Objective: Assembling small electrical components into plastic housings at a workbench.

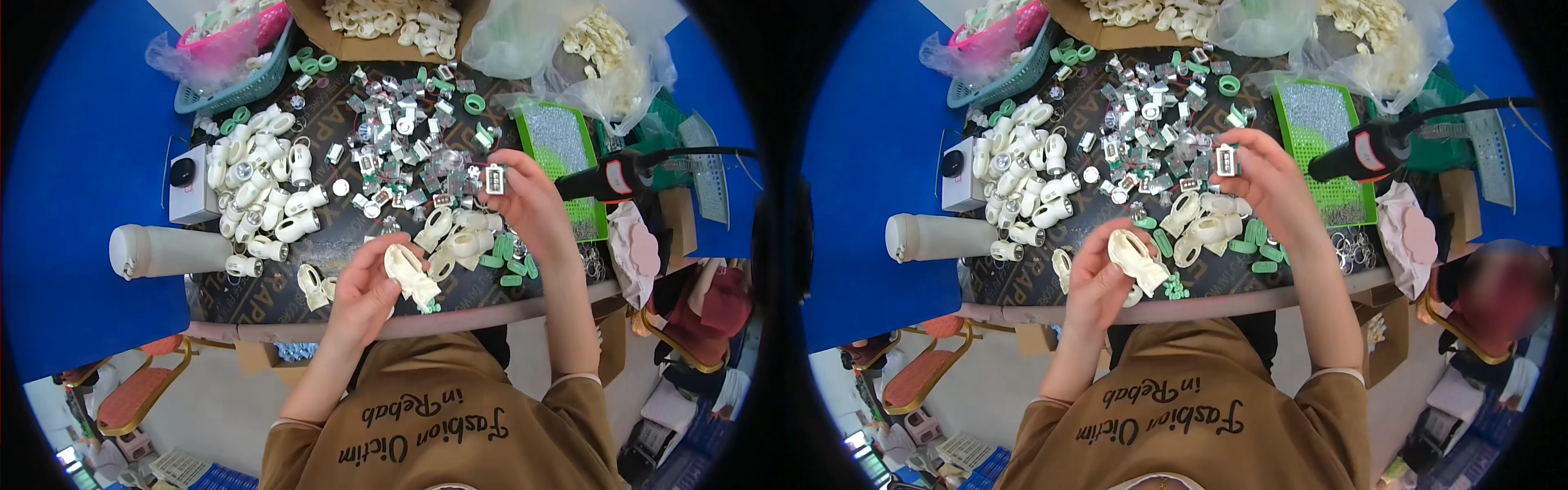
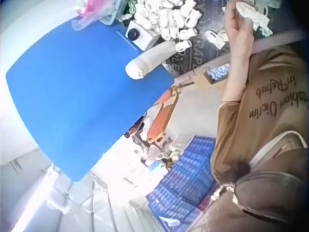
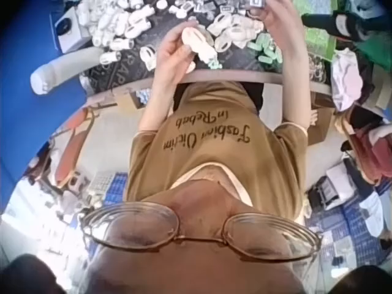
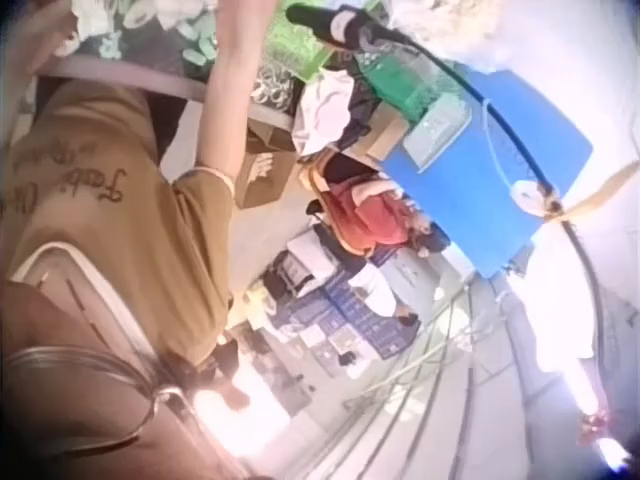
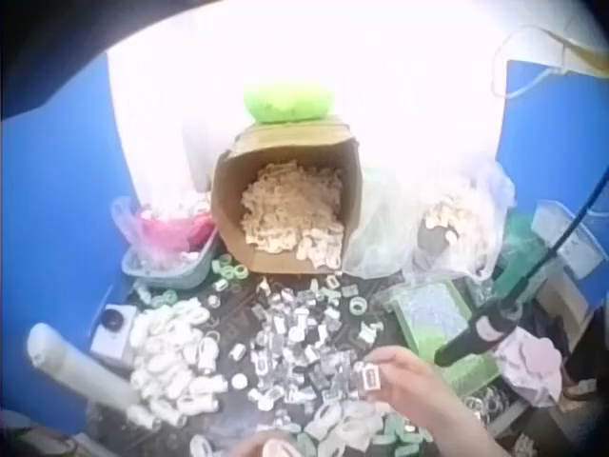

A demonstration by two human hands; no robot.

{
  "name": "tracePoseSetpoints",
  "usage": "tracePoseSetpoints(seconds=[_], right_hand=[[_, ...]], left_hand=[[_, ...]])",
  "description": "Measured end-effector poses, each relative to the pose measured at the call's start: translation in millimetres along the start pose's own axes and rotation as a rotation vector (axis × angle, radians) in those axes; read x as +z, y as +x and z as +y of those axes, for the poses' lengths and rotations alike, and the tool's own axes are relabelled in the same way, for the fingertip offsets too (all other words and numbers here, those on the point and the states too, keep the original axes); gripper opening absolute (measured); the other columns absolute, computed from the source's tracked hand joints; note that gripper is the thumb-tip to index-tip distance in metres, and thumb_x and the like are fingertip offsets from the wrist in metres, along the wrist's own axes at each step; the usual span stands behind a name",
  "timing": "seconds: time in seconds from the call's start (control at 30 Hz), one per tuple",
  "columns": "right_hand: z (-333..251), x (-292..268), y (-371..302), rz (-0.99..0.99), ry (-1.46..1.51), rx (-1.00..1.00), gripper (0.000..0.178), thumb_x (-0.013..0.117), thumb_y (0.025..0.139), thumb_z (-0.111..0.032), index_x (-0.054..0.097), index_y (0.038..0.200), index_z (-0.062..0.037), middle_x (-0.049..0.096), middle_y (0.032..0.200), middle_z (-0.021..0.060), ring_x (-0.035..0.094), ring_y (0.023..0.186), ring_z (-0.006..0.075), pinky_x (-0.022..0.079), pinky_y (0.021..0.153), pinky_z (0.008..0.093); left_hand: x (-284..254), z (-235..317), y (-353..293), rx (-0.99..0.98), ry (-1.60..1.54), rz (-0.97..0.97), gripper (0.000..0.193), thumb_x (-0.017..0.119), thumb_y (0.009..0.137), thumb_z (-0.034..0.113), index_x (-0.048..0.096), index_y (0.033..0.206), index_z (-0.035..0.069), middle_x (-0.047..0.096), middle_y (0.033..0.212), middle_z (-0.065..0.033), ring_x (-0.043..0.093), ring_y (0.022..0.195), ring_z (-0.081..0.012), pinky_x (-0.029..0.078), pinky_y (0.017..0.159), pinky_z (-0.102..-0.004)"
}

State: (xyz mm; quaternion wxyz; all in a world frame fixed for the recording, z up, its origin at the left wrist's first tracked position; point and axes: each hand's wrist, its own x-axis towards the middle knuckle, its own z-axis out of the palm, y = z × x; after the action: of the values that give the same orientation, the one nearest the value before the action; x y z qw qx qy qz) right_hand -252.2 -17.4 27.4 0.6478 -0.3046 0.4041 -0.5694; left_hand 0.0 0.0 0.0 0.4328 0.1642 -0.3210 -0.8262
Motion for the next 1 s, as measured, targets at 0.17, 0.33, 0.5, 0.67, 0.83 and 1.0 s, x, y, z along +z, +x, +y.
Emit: tracePoseSetpoints(seconds=[0.17, 0.33, 0.5, 0.67, 0.83, 1.0], right_hand=[[15.9, 17.2, -42.4, 0.039, -0.717, -0.443, 0.035, 0.054, 0.077, 0.004, 0.053, 0.111, -0.0012, 0.050, 0.103, 0.0063, 0.047, 0.100, 0.0136, 0.041, 0.076, 0.0246], [19.6, 47.2, -70.2, 0.118, -0.460, -0.270, 0.038, 0.056, 0.075, 0.006, 0.053, 0.112, -0.0007, 0.053, 0.105, 0.0070, 0.052, 0.094, 0.0145, 0.041, 0.079, 0.0249], [24.2, 31.9, -66.8, -0.126, -0.325, -0.278, 0.028, 0.061, 0.077, 0.004, 0.057, 0.104, 0.0012, 0.056, 0.104, 0.0079, 0.053, 0.097, 0.0146, 0.041, 0.085, 0.0272], [30.1, 35.8, -65.3, -0.091, -0.330, -0.258, 0.032, 0.055, 0.087, -0.018, 0.057, 0.111, 0.0023, 0.055, 0.099, 0.0049, 0.051, 0.090, 0.0129, 0.040, 0.082, 0.0256], [40.9, 35.2, -64.7, -0.124, -0.343, -0.319, 0.025, 0.055, 0.087, -0.014, 0.053, 0.106, 0.0019, 0.054, 0.097, 0.0052, 0.051, 0.086, 0.0119, 0.041, 0.079, 0.0249], [35.5, 44.7, -68.2, -0.086, -0.143, -0.239, 0.023, 0.059, 0.081, -0.001, 0.047, 0.101, 0.0000, 0.054, 0.095, 0.0060, 0.052, 0.088, 0.0130, 0.042, 0.079, 0.0256]], left_hand=[[12.0, 10.7, 2.0, 0.053, 0.033, 0.015, 0.053, 0.063, 0.082, 0.014, 0.038, 0.127, -0.001, 0.052, 0.116, -0.0148, 0.053, 0.108, -0.0254, 0.042, 0.092, -0.0371], [17.7, 8.3, 1.4, 0.085, 0.027, 0.013, 0.050, 0.061, 0.082, 0.009, 0.039, 0.126, -0.001, 0.050, 0.119, -0.0161, 0.053, 0.109, -0.0269, 0.042, 0.094, -0.0388], [19.2, 8.7, -6.9, 0.056, 0.009, 0.002, 0.050, 0.060, 0.081, 0.006, 0.039, 0.126, -0.002, 0.051, 0.118, -0.0164, 0.053, 0.109, -0.0290, 0.043, 0.093, -0.0406], [19.2, 6.4, -13.1, 0.037, 0.028, 0.052, 0.051, 0.063, 0.080, 0.010, 0.040, 0.125, -0.001, 0.052, 0.116, -0.0162, 0.054, 0.107, -0.0303, 0.044, 0.091, -0.0415], [18.9, 1.7, -14.6, 0.039, 0.056, 0.102, 0.054, 0.067, 0.078, 0.015, 0.042, 0.123, 0.000, 0.053, 0.114, -0.0158, 0.056, 0.104, -0.0308, 0.046, 0.089, -0.0423], [16.2, 2.5, -15.7, 0.136, 0.160, 0.024, 0.051, 0.065, 0.077, 0.001, 0.041, 0.122, -0.003, 0.053, 0.115, -0.0166, 0.054, 0.108, -0.0276, 0.046, 0.091, -0.0381]])
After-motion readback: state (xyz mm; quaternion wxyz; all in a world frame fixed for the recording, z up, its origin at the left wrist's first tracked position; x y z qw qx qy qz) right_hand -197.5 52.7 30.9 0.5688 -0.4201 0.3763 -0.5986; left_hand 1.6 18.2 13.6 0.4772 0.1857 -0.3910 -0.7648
